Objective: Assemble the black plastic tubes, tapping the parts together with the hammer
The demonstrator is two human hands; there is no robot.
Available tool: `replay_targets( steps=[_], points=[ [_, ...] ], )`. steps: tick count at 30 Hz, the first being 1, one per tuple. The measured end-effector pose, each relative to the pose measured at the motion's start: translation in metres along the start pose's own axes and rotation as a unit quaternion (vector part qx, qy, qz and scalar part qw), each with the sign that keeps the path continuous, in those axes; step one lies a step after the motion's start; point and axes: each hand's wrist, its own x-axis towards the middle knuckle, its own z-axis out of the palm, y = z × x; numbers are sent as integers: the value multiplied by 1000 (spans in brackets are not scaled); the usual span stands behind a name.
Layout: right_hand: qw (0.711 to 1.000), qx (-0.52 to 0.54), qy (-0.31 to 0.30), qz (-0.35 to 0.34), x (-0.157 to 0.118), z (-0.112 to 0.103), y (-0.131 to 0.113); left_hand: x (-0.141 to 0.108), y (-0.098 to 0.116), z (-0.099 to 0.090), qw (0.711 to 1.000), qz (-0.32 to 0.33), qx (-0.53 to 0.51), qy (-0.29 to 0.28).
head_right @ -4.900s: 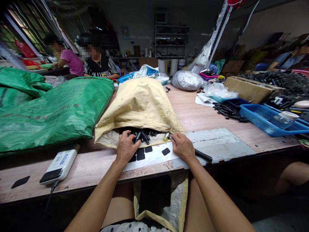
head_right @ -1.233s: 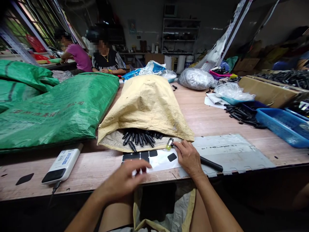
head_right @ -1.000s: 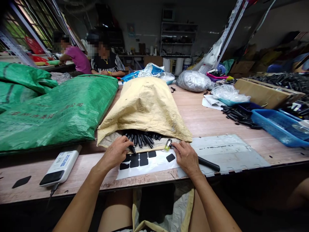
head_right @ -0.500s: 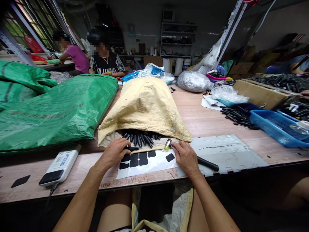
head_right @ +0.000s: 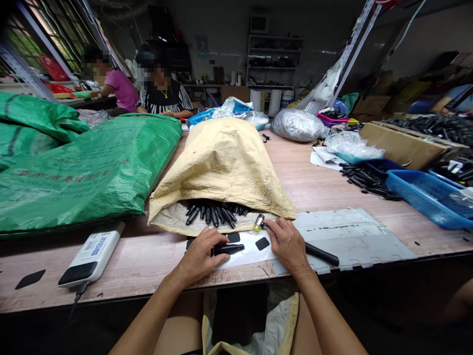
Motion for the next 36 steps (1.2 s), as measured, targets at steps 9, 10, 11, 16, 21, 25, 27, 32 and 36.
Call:
replay_targets(
  steps=[9, 10, 11, 16, 21, 25, 27, 32, 36],
  points=[
    [998, 44, 38, 5, 9, -17, -20, -2, -9, 2, 998, -23, -47, 17],
    [996, 75, 49, 9, 11, -22, -30, -2, -8, 1, 998, -24, -47, 18],
    [992, 116, 52, 5, 12, -26, -40, -1, -8, 1, 998, -26, -47, 18],
    [973, 227, -37, -22, 11, -41, -92, -1, -8, 2, 998, -30, -45, 19],
    [976, 210, -52, -35, -2, -35, -113, -1, -10, 3, 998, -32, -43, 17],
    [981, 177, -69, -35, -7, -30, -112, 0, -9, 4, 997, -42, -58, 22],
    [981, 181, -58, -24, -7, -32, -109, 0, -8, 4, 997, -45, -61, 25],
    [979, 199, -40, -10, -10, -36, -101, 0, -8, 6, 996, -54, -66, 38],
    [978, 199, -56, 4, -13, -37, -96, 0, -9, 7, 995, -56, -70, 43]
  ],
)
